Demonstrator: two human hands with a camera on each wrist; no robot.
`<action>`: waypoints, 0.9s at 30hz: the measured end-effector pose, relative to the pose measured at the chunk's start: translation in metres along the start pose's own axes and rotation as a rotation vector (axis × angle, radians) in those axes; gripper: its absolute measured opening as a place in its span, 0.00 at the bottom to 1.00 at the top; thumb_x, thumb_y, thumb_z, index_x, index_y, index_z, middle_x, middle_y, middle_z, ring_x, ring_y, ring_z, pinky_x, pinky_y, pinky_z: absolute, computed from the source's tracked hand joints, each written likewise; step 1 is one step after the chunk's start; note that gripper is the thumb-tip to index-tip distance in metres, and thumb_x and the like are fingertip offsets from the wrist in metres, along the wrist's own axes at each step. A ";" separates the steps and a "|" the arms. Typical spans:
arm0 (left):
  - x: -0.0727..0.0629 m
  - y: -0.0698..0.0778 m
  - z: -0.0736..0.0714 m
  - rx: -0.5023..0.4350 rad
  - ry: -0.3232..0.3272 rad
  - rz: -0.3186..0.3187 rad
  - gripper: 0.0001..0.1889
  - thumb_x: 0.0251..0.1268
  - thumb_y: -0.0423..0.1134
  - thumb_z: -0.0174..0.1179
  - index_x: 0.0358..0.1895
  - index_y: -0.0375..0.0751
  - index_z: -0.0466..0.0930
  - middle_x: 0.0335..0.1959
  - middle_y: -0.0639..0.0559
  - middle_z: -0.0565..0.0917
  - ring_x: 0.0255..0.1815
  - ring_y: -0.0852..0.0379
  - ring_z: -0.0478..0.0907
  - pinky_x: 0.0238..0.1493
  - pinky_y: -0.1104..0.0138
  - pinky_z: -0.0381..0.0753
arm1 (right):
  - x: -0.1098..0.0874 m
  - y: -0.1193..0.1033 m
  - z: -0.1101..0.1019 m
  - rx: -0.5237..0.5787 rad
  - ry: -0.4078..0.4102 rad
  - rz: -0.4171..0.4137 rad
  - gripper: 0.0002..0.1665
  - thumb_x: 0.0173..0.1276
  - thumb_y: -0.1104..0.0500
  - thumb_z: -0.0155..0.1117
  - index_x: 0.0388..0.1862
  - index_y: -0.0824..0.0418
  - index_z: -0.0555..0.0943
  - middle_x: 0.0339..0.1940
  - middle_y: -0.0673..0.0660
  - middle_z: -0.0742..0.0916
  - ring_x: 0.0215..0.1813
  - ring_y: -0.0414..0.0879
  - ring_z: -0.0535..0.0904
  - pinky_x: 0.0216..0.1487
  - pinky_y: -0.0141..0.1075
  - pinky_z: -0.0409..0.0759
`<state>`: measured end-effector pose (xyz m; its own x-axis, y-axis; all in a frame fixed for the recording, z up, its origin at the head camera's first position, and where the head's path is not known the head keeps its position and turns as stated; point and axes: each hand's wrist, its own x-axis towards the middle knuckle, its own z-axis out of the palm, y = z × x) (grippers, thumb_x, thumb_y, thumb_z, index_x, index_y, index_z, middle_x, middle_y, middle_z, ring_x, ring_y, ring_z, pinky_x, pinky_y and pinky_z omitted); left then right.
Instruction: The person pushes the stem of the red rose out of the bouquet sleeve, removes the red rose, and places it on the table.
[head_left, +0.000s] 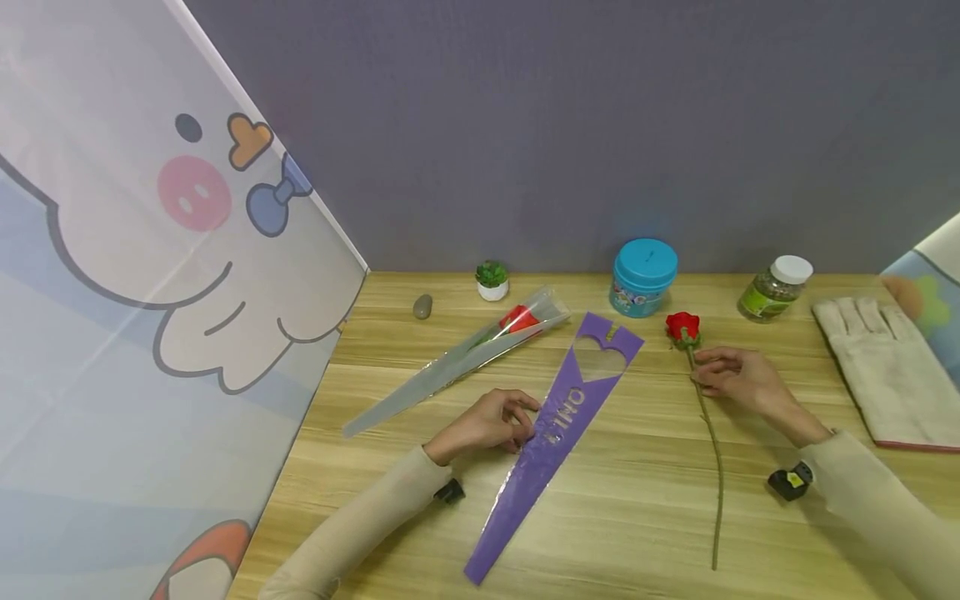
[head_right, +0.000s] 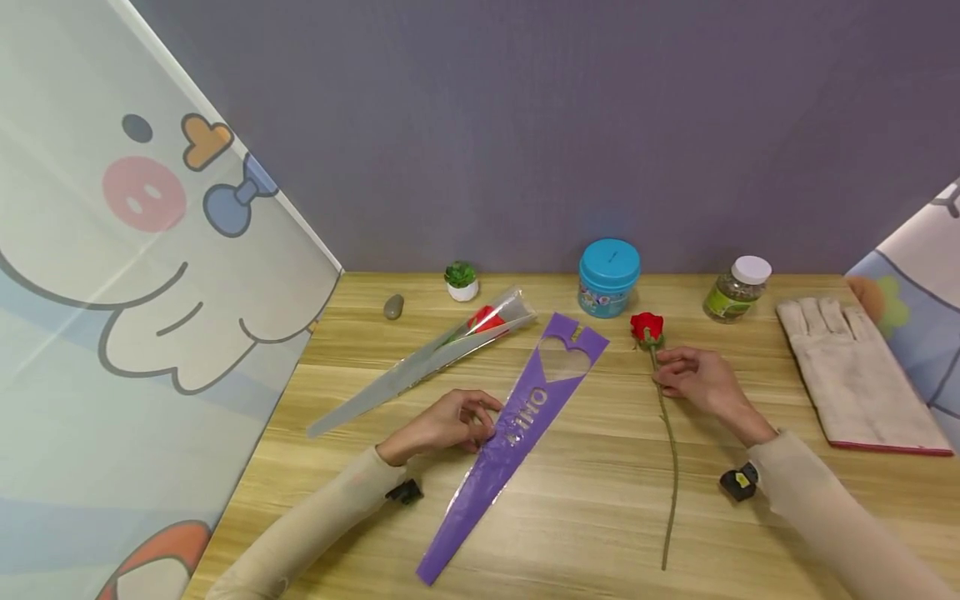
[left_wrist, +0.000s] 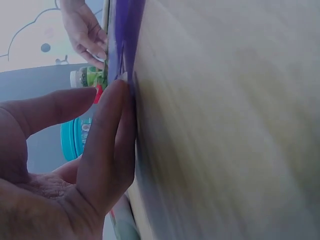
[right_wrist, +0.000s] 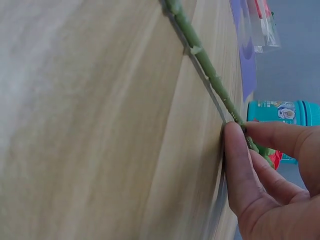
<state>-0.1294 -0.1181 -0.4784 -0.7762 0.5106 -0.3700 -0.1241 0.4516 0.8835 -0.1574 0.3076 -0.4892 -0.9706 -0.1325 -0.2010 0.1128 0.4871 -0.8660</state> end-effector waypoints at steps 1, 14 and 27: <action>-0.001 0.000 0.000 -0.003 -0.002 -0.003 0.19 0.67 0.26 0.66 0.61 0.35 0.81 0.37 0.42 0.90 0.28 0.58 0.84 0.30 0.65 0.89 | 0.000 0.000 0.000 0.001 0.003 0.003 0.27 0.74 0.67 0.65 0.65 0.83 0.72 0.39 0.52 0.91 0.35 0.30 0.86 0.37 0.32 0.89; -0.014 0.001 -0.016 0.008 -0.006 0.014 0.21 0.69 0.30 0.64 0.64 0.36 0.79 0.46 0.39 0.89 0.38 0.56 0.86 0.37 0.61 0.90 | -0.014 -0.018 -0.006 -0.298 0.109 -0.169 0.25 0.70 0.59 0.73 0.59 0.74 0.80 0.47 0.73 0.90 0.34 0.22 0.78 0.34 0.26 0.82; -0.028 0.004 -0.043 -0.034 0.070 0.159 0.26 0.72 0.31 0.62 0.71 0.31 0.72 0.55 0.32 0.85 0.48 0.33 0.88 0.47 0.55 0.90 | -0.015 -0.073 0.020 -0.357 0.080 -0.336 0.24 0.68 0.61 0.74 0.59 0.69 0.82 0.49 0.69 0.90 0.40 0.33 0.86 0.35 0.27 0.82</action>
<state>-0.1343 -0.1619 -0.4520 -0.8288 0.5206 -0.2052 -0.0163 0.3441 0.9388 -0.1463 0.2569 -0.4324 -0.9556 -0.2732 0.1107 -0.2758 0.6959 -0.6631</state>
